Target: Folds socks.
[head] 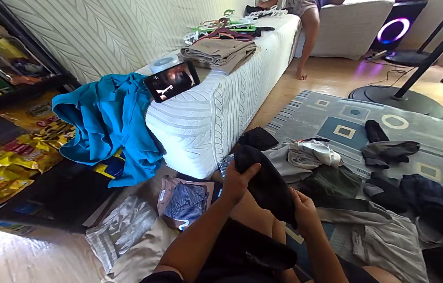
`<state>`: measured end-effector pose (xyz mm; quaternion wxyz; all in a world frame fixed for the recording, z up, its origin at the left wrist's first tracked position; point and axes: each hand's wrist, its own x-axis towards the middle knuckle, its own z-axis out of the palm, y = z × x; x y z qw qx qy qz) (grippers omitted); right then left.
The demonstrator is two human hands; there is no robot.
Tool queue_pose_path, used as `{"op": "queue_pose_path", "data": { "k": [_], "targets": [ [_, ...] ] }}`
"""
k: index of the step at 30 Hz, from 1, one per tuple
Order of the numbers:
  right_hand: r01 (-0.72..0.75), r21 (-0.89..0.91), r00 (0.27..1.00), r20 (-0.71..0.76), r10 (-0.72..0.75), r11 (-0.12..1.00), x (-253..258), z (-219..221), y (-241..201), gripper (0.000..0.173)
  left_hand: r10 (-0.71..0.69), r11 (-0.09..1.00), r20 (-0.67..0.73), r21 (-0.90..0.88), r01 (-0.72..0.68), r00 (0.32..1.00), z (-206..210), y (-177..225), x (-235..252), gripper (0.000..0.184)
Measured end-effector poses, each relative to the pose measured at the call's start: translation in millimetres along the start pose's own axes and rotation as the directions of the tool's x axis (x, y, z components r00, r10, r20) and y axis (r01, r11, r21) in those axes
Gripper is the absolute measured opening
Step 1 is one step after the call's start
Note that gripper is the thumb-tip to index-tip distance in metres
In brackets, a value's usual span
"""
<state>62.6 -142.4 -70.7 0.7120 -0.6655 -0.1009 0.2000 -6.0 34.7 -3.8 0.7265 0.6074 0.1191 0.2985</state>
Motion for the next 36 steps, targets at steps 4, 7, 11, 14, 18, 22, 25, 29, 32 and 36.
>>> {"op": "queue_pose_path", "data": {
  "k": [4, 7, 11, 14, 18, 22, 25, 29, 32, 36],
  "targets": [
    [0.010, -0.022, 0.999, 0.032, -0.009, 1.000, -0.5, -0.1, 1.0, 0.038, -0.002, 1.000, -0.088, -0.019, 0.000, 0.996, -0.3, -4.8, 2.2, 0.028],
    [0.014, -0.015, 0.999, 0.035, -0.014, 1.000, 0.0, -1.5, 2.1, 0.038, 0.024, 1.000, -0.100, -0.006, -0.024, 0.995, 0.0, -8.9, 2.4, 0.028],
    [0.016, -0.028, 0.999, 0.030, -0.015, 0.999, 0.8, -3.3, 1.6, 0.039, 0.031, 0.999, -0.102, -0.004, -0.032, 0.994, 1.2, -9.3, 2.9, 0.028],
    [0.017, -0.038, 0.999, 0.031, -0.016, 0.999, 1.7, -4.1, 2.3, 0.039, 0.002, 1.000, -0.110, 0.014, 0.000, 0.994, 1.4, -6.8, 3.7, 0.027],
    [0.011, -0.057, 0.999, 0.036, -0.009, 0.998, 2.9, -5.8, 3.4, 0.038, -0.026, 0.999, -0.109, 0.023, 0.029, 0.994, -0.9, -5.4, 4.9, 0.029],
    [0.002, -0.109, 1.000, 0.022, 0.000, 0.994, 4.8, -9.7, 3.4, 0.037, -0.037, 0.999, -0.061, 0.033, 0.039, 0.997, -11.3, -4.5, 7.5, 0.034],
    [0.005, -0.096, 1.000, 0.006, -0.005, 0.995, 4.8, -12.8, 1.2, 0.037, -0.071, 0.992, -0.007, 0.108, 0.071, 0.997, -18.8, 0.3, 10.0, 0.033],
    [0.020, -0.095, 1.000, -0.012, -0.021, 0.995, 5.9, -14.8, 2.1, 0.036, -0.098, 0.980, 0.067, 0.177, 0.085, 0.993, -27.2, 4.9, 11.2, 0.031],
    [0.016, -0.111, 0.999, -0.026, -0.019, 0.994, 6.9, -15.9, 2.5, 0.036, -0.096, 0.970, 0.076, 0.231, 0.076, 0.992, -33.1, 4.6, 13.4, 0.031],
    [0.019, -0.093, 0.999, -0.048, -0.024, 0.995, 7.6, -17.7, 2.2, 0.035, -0.114, 0.941, 0.021, 0.324, 0.101, 0.993, -37.9, 2.7, 17.2, 0.029]
  ]
}}
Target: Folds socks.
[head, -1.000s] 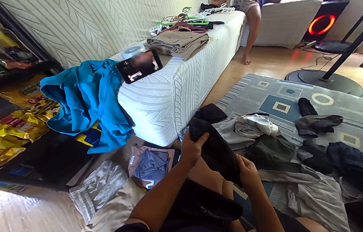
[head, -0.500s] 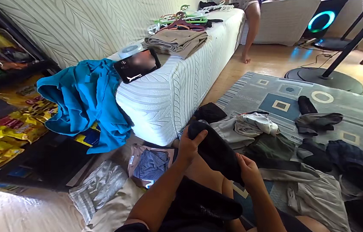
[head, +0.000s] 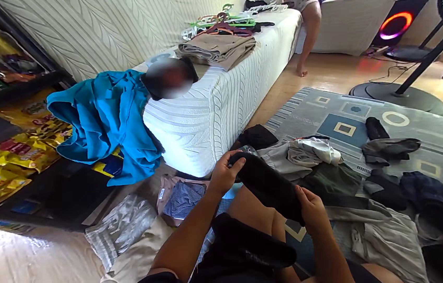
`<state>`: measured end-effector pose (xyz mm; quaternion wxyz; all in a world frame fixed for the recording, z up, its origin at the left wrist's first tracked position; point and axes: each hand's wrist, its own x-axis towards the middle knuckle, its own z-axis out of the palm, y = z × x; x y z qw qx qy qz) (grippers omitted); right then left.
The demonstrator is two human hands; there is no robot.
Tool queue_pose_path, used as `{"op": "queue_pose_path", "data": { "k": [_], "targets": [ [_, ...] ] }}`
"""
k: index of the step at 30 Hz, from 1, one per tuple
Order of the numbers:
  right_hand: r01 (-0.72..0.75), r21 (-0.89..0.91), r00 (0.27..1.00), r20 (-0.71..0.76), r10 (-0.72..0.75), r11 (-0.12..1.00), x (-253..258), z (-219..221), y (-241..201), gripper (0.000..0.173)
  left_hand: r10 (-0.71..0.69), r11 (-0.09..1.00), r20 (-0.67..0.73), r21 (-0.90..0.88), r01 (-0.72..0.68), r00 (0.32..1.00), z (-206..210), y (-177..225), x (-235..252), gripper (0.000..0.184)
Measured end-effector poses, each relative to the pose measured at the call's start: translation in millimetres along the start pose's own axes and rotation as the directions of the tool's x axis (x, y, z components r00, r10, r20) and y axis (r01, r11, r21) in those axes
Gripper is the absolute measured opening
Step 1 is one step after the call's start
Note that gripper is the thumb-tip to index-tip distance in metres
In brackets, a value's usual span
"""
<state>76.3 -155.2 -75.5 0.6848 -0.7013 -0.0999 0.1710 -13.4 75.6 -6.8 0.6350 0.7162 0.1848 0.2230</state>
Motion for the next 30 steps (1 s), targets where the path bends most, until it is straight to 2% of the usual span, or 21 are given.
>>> {"op": "queue_pose_path", "data": {
  "k": [10, 22, 30],
  "targets": [
    [0.017, 0.024, 1.000, 0.007, -0.017, 1.000, -0.6, -1.4, -1.7, 0.035, -0.009, 0.996, -0.050, 0.083, 0.013, 0.999, 1.9, -0.8, 1.3, 0.027],
    [0.016, 0.041, 1.000, 0.008, -0.016, 0.999, 0.9, -3.2, -1.1, 0.035, 0.048, 0.985, -0.071, 0.170, -0.036, 0.996, 4.9, -4.7, 4.2, 0.030],
    [-0.001, 0.051, 1.000, 0.010, 0.000, 0.999, 1.7, -2.8, -0.7, 0.033, 0.176, 0.950, -0.092, 0.276, -0.144, 0.980, 5.9, -12.0, 5.4, 0.026]
  ]
}}
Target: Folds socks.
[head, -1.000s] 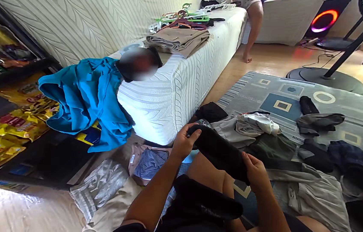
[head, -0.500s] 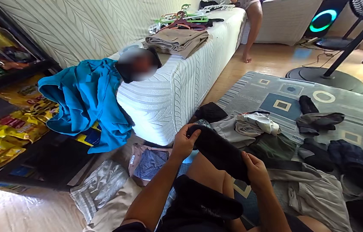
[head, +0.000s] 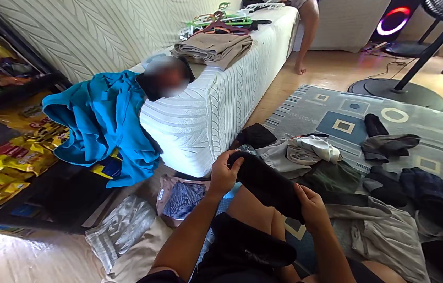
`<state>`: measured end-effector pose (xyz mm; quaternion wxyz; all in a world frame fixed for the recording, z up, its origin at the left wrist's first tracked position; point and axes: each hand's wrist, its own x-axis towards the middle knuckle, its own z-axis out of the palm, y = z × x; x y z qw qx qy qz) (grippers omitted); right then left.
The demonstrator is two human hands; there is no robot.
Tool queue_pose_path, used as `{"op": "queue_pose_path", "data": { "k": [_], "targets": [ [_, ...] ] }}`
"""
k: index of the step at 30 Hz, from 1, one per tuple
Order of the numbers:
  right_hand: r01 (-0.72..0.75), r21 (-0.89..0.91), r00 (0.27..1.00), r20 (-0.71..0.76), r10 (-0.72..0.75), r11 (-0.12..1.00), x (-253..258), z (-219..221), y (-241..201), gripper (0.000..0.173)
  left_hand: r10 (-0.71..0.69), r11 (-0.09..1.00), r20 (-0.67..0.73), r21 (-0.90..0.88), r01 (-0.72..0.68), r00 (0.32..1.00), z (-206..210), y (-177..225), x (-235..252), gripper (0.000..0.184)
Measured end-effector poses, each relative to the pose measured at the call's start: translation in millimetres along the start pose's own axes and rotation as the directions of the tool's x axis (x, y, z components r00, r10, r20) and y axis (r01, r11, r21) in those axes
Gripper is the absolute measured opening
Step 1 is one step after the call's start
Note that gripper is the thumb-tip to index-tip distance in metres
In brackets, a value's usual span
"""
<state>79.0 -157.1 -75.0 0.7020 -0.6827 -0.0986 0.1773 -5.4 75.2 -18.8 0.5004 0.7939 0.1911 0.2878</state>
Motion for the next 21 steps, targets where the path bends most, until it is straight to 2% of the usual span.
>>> {"op": "queue_pose_path", "data": {
  "k": [6, 10, 21],
  "targets": [
    [0.022, 0.009, 1.000, 0.014, -0.022, 1.000, -0.6, 0.3, 0.1, 0.033, 0.052, 0.994, -0.047, 0.098, -0.047, 0.998, 2.3, -3.5, -1.3, 0.025],
    [0.034, 0.004, 0.999, 0.024, -0.034, 0.999, -0.8, 0.1, 0.2, 0.032, 0.143, 0.977, -0.084, 0.173, -0.127, 0.986, 4.0, -8.4, -2.5, 0.023],
    [0.068, -0.009, 0.997, 0.034, -0.068, 0.998, -3.1, -1.0, -2.2, 0.029, 0.269, 0.917, -0.088, 0.329, -0.227, 0.959, 1.6, -17.0, -0.4, 0.022]
  ]
}}
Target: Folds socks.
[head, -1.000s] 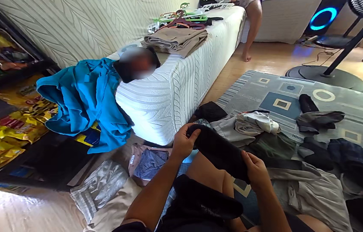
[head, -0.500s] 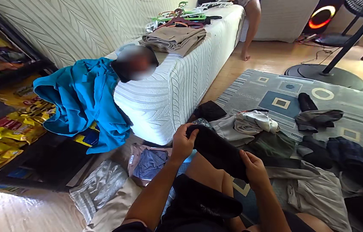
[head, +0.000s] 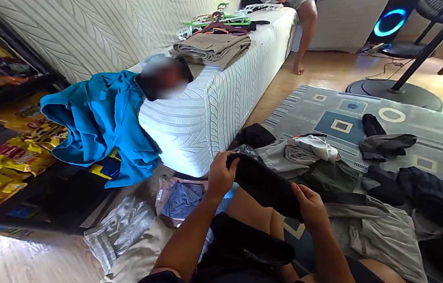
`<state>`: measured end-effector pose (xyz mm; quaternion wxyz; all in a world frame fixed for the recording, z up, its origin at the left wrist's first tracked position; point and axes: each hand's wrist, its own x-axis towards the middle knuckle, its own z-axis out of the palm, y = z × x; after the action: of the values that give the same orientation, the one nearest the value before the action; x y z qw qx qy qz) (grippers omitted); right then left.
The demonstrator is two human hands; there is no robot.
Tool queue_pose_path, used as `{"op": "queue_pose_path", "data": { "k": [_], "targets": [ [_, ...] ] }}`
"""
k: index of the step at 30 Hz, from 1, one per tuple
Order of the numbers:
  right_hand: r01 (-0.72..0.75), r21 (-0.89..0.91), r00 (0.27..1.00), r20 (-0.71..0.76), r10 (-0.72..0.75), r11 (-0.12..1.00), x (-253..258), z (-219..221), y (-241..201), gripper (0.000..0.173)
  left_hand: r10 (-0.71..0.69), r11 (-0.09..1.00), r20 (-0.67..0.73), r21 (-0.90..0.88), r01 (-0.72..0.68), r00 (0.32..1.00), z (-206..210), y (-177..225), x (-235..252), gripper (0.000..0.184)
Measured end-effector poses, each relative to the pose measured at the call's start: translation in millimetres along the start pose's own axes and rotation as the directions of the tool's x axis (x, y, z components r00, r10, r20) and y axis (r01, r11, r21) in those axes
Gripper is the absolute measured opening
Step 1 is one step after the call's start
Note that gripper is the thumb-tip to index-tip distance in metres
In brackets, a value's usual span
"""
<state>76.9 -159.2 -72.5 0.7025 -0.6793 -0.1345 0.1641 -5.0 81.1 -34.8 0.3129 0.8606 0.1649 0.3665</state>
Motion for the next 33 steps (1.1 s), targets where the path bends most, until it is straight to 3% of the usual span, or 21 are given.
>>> {"op": "queue_pose_path", "data": {
  "k": [4, 7, 9, 11, 14, 17, 22, 26, 29, 33],
  "targets": [
    [0.043, -0.076, 0.999, 0.026, -0.041, 0.996, -3.5, -3.4, -6.5, 0.017, 0.030, 0.990, -0.012, 0.138, -0.028, 0.999, -3.7, -3.1, 8.8, 0.023],
    [0.061, -0.137, 0.998, 0.041, -0.056, 0.989, -5.9, -3.8, -9.7, 0.012, 0.043, 0.989, -0.045, 0.147, -0.036, 0.998, -2.3, -3.8, 15.4, 0.022],
    [0.038, -0.134, 0.998, 0.053, -0.032, 0.990, -5.4, -8.9, -9.2, 0.015, -0.036, 0.997, 0.000, 0.072, 0.036, 0.999, -3.6, -0.5, 17.3, 0.022],
    [0.006, -0.095, 0.999, 0.050, -0.002, 0.995, -4.4, -14.5, -7.5, 0.016, -0.204, 0.978, 0.111, -0.016, 0.207, 0.973, -7.7, 2.1, 17.0, 0.024],
    [-0.023, -0.069, 1.000, 0.016, 0.024, 0.997, -2.9, -16.7, -6.7, 0.020, -0.411, 0.882, 0.279, -0.119, 0.456, 0.868, -10.6, -1.9, 15.6, 0.030],
    [-0.028, -0.080, 0.999, 0.015, 0.029, 0.996, -1.9, -13.2, -4.3, 0.024, -0.456, 0.810, 0.373, -0.202, 0.550, 0.808, -12.3, -5.9, 12.4, 0.030],
    [-0.049, -0.071, 0.996, 0.069, 0.054, 0.996, -2.4, -10.4, -4.6, 0.032, -0.491, 0.658, 0.410, -0.405, 0.635, 0.769, -12.9, 2.0, 11.9, 0.022],
    [-0.047, -0.144, 0.977, 0.198, 0.076, 0.988, -2.6, -17.3, -4.0, 0.062, -0.542, 0.422, 0.444, -0.590, 0.688, 0.713, -18.4, 15.0, 15.2, 0.028],
    [-0.029, -0.221, 0.952, 0.291, 0.095, 0.975, -0.9, -24.2, -4.2, 0.073, -0.560, 0.378, 0.416, -0.641, 0.668, 0.716, -23.0, 18.2, 17.5, 0.030],
    [0.023, -0.199, 0.962, 0.273, 0.033, 0.980, 0.1, -32.4, -0.9, 0.053, -0.574, 0.408, 0.364, -0.650, 0.642, 0.734, -29.6, 13.1, 20.6, 0.032]
  ]
}}
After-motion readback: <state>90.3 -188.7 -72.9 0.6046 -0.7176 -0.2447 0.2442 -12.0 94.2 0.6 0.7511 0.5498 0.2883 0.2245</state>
